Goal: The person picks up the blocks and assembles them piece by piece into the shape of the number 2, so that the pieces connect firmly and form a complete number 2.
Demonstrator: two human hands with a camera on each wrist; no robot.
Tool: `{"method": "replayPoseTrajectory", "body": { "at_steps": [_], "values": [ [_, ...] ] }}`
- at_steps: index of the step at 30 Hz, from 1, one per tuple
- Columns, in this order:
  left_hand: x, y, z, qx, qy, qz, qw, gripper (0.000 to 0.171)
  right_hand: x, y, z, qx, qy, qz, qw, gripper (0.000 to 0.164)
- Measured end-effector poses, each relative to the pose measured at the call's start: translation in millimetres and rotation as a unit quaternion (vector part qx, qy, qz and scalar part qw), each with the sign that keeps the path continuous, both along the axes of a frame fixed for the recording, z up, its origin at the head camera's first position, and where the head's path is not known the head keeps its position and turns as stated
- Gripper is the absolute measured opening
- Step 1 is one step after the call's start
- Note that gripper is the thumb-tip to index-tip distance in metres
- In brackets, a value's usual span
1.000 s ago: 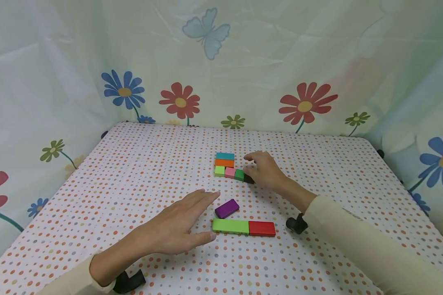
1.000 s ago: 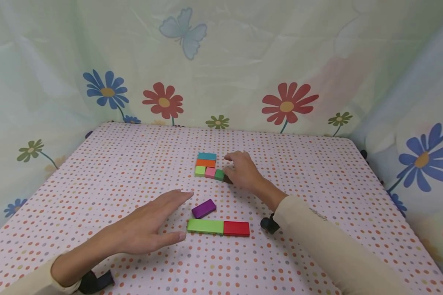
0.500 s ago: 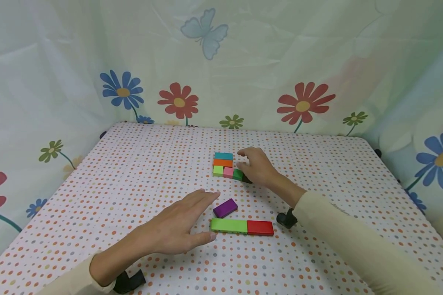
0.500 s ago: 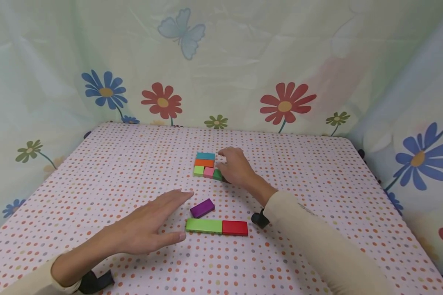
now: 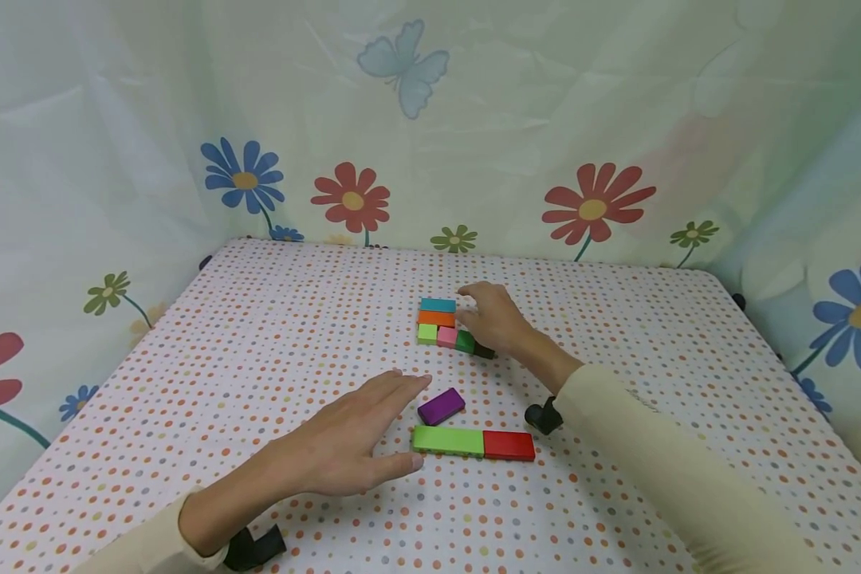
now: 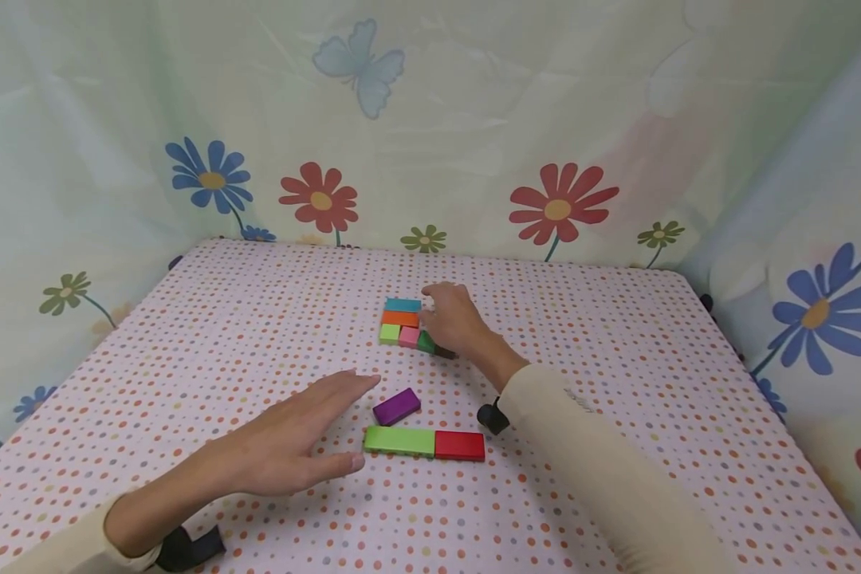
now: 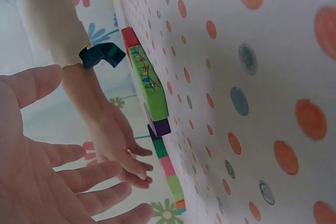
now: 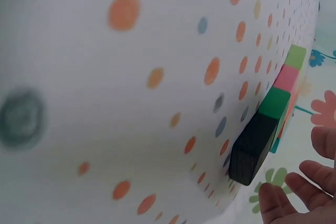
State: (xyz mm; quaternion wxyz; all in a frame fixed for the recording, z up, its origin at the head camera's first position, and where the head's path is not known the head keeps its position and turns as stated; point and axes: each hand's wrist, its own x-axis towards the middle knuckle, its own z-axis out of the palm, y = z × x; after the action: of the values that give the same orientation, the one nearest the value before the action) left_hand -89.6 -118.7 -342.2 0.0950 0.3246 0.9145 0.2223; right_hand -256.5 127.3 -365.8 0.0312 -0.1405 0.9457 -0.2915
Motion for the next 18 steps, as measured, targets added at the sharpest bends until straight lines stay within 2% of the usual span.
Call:
{"method": "replayPoseTrajectory", "body": {
  "at_steps": [9, 18],
  "values": [
    [0.5, -0.7, -0.2, 0.001, 0.009, -0.002, 1.0, 0.082, -0.8, -12.2, 1.7, -0.01, 0.005, 0.01, 1.0, 0.047],
    [0.6, -1.0, 0.6, -0.002, 0.005, 0.0, 1.0, 0.082, -5.1, -13.0, -2.0, -0.013, 0.003, -0.002, 1.0, 0.048]
  ]
}}
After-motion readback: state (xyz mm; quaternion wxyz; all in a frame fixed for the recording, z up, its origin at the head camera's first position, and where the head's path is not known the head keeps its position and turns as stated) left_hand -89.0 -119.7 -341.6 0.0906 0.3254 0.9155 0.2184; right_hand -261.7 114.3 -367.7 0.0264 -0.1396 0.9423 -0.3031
